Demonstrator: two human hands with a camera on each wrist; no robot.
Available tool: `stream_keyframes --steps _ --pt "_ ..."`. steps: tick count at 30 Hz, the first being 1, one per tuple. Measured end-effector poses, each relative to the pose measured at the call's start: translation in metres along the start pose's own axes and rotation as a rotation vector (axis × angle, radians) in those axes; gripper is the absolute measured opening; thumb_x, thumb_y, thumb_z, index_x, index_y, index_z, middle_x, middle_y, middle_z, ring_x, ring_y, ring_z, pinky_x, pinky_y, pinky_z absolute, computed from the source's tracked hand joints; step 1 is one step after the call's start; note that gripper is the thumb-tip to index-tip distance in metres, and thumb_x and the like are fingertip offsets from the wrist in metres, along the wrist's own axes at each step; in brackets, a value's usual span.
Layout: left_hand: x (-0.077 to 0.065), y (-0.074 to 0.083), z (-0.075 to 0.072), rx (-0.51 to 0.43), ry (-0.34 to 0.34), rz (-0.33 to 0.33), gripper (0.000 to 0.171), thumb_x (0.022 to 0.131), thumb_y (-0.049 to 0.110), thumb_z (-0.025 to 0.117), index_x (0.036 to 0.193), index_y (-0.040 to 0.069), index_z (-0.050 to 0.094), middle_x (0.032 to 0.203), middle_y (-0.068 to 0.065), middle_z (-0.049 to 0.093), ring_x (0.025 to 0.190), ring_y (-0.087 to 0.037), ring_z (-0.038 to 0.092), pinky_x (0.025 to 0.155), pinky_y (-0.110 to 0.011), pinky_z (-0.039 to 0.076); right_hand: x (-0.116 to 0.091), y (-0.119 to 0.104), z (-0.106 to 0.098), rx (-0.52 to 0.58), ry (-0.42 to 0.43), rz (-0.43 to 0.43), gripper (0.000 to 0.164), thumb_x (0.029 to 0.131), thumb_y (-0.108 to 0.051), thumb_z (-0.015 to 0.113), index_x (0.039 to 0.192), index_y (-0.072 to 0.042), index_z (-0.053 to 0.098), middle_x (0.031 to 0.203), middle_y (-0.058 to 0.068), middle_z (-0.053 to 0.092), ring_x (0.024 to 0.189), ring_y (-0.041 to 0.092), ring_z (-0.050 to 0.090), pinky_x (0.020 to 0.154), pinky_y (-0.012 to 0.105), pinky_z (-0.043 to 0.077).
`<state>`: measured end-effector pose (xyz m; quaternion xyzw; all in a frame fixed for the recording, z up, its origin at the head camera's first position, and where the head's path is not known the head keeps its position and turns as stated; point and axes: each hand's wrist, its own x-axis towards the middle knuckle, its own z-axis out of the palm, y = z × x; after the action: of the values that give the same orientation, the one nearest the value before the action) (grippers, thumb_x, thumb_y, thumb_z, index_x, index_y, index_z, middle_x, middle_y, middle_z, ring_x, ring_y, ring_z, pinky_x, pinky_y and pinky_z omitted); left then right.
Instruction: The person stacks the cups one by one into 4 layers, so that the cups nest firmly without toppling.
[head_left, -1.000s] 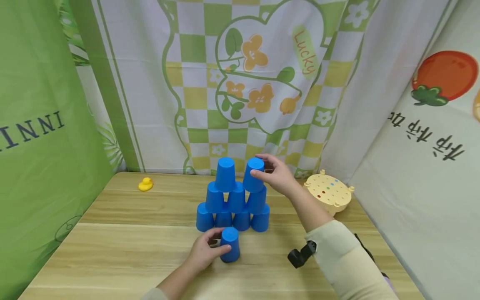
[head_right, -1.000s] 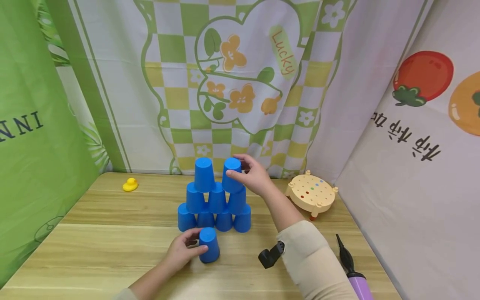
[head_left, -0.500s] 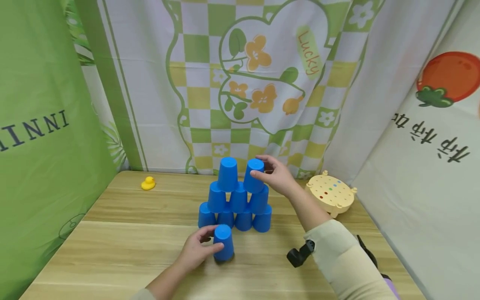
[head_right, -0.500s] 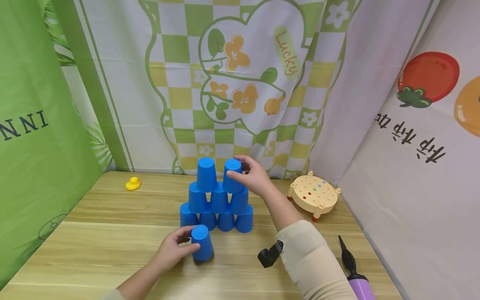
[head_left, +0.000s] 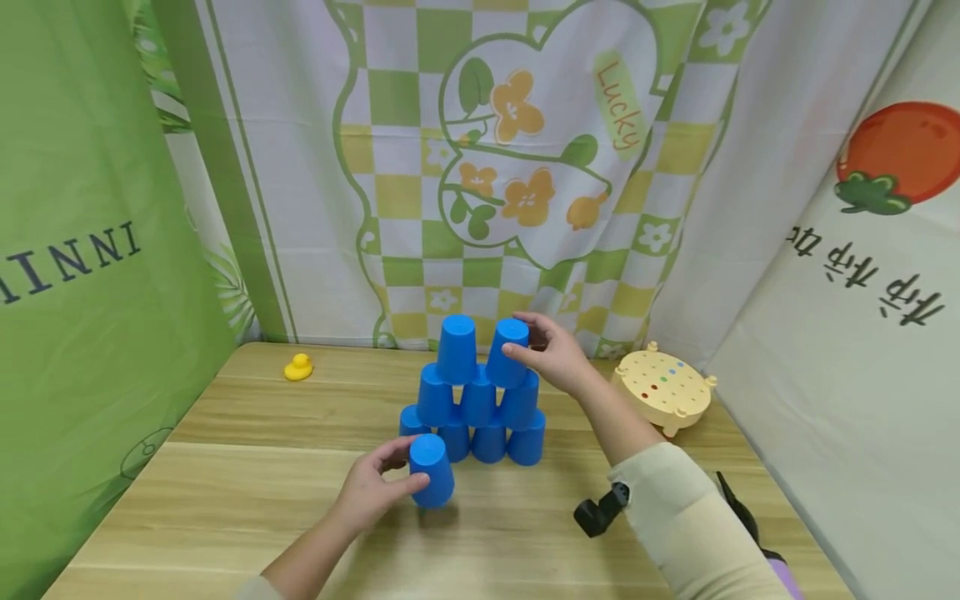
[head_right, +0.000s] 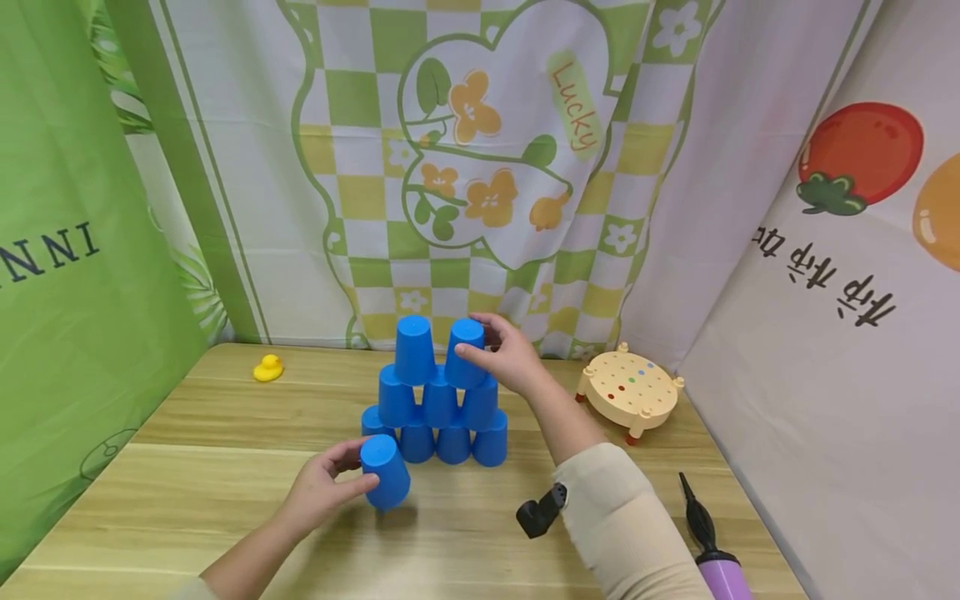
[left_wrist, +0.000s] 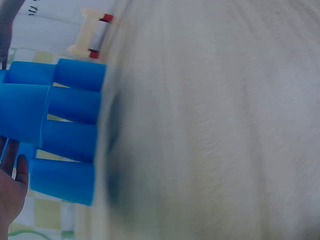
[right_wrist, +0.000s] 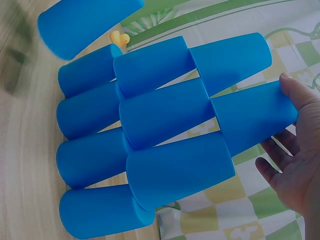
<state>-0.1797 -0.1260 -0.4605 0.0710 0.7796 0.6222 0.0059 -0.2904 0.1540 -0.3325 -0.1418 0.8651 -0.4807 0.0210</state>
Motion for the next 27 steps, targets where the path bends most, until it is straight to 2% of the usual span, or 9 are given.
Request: stream_keyframes --steps 5,11,17,20,23,27 --pt "0.002 0.021 -0.012 0.036 0.015 0.055 0.048 0.083 0.016 0.078 0.128 0.009 0.063 0.123 -0.012 0.067 0.110 -0.024 0.061 0.096 -0.048 0.049 -0.001 0.002 0.001 0.001 0.000 -0.006 0.064 0.092 -0.038 0.068 0.147 -0.018 0.042 0.138 0.014 0.055 0.126 0.033 0.054 0.103 0.050 0.048" --pt "0.009 0.050 -0.025 0.076 0.002 0.173 0.046 0.086 0.013 0.075 0.129 0.004 0.060 0.123 -0.016 0.066 0.109 -0.024 0.060 0.095 -0.041 0.050 -0.003 0.004 0.002 0.022 -0.005 -0.008 0.068 0.091 -0.036 0.069 0.148 -0.016 0.040 0.140 0.015 0.054 0.128 0.035 0.053 0.105 0.052 0.045" --pt "0.023 0.085 -0.031 0.100 0.000 0.310 0.045 0.087 0.011 0.073 0.129 0.001 0.059 0.124 -0.017 0.065 0.105 -0.011 0.059 0.095 -0.041 0.049 -0.005 0.011 0.003 0.035 0.005 -0.010 0.069 0.090 -0.035 0.071 0.148 -0.017 0.040 0.141 0.015 0.053 0.130 0.036 0.051 0.106 0.054 0.044" --pt "0.033 0.102 -0.033 0.098 0.003 0.365 0.046 0.087 0.010 0.073 0.129 0.001 0.059 0.124 -0.018 0.065 0.103 -0.008 0.059 0.095 -0.037 0.049 -0.007 0.014 0.003 0.041 0.008 -0.015 0.070 0.089 -0.033 0.071 0.148 -0.015 0.039 0.142 0.016 0.052 0.130 0.037 0.051 0.106 0.054 0.043" --pt "0.045 0.117 -0.033 0.092 0.009 0.389 0.046 0.087 0.009 0.072 0.130 0.001 0.059 0.123 -0.019 0.065 0.103 -0.013 0.059 0.093 -0.033 0.049 -0.010 0.016 0.004 0.049 0.011 -0.020 0.069 0.090 -0.031 0.071 0.148 -0.013 0.039 0.142 0.017 0.052 0.130 0.037 0.051 0.107 0.054 0.043" --pt "0.060 0.135 -0.032 0.079 0.015 0.365 0.046 0.089 0.014 0.071 0.132 0.003 0.058 0.119 -0.018 0.065 0.103 -0.020 0.059 0.089 -0.032 0.051 -0.012 0.020 0.006 0.057 0.015 -0.019 0.067 0.090 -0.030 0.070 0.147 -0.011 0.040 0.143 0.017 0.052 0.131 0.036 0.051 0.110 0.053 0.040"
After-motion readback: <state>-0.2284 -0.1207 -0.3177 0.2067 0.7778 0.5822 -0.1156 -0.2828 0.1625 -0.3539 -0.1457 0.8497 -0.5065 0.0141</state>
